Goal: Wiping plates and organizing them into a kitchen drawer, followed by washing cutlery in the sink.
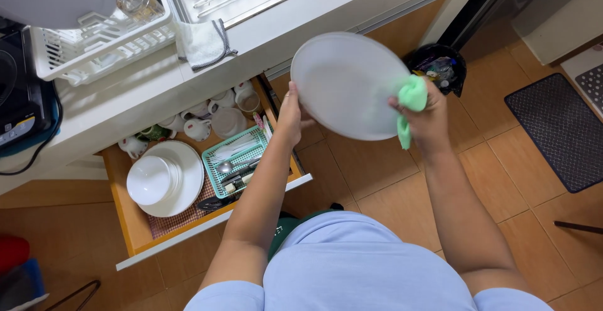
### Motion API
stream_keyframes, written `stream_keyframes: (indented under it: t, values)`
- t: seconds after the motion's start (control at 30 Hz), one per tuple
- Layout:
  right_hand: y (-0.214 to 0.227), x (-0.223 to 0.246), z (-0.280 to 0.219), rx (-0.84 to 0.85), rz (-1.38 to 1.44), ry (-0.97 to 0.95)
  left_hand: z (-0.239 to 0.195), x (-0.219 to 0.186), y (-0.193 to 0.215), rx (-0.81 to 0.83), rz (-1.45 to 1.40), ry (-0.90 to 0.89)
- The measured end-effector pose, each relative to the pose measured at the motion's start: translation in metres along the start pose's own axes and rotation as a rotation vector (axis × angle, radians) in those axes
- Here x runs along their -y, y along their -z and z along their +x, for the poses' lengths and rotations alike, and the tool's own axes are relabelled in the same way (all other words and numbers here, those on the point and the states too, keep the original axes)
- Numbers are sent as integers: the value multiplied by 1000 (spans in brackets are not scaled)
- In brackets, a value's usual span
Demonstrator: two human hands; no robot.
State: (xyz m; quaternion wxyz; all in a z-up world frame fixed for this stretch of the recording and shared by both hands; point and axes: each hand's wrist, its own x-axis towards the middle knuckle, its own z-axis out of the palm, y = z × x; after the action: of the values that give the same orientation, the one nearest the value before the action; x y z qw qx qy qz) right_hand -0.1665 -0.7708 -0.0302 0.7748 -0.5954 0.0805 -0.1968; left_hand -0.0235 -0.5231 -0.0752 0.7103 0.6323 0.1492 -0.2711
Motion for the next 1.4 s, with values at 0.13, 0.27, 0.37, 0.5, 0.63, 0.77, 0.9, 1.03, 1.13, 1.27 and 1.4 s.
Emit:
stream_keyframes:
  t: [0.13, 0.27, 0.37, 0.5, 0.63, 0.77, 0.9, 1.03, 1.13, 1.27, 1.4]
  values:
    - [-11, 14, -33, 247, -468, 299, -28, -46, 3, 38, -373, 345]
    - [-18, 13, -54, 498, -1184, 728, 46, 33, 61, 392, -385, 127]
    - [-21, -3, -59, 614, -1278, 657, -1, 12, 49, 310, -330, -29]
    - [-67, -24, -54, 893, -1084, 237, -10, 19, 43, 317, -312, -227]
    - [-96, -82, -18, 918, -940, 339, -19, 35, 49, 303, -339, -215]
    - [-123, -106, 24, 765, -1223, 276, -37, 39, 91, 286, -393, -261]
    - [-152, -108, 24, 531, -1489, 58, -71, 29, 148, 99, -457, -358]
    - [-194, -134, -6, 510, -1062, -187, -84, 46, 229, 66, -573, -499]
    - [-245, -137, -21, 503, -1040, -156, -103, 52, 293, -36, -592, -528]
    - [-320, -144, -8, 542, -1118, 276, -131, 61, 384, -108, -637, -657]
    - [-413, -151, 31, 593, -1199, 867, -173, 64, 457, -306, -609, -616]
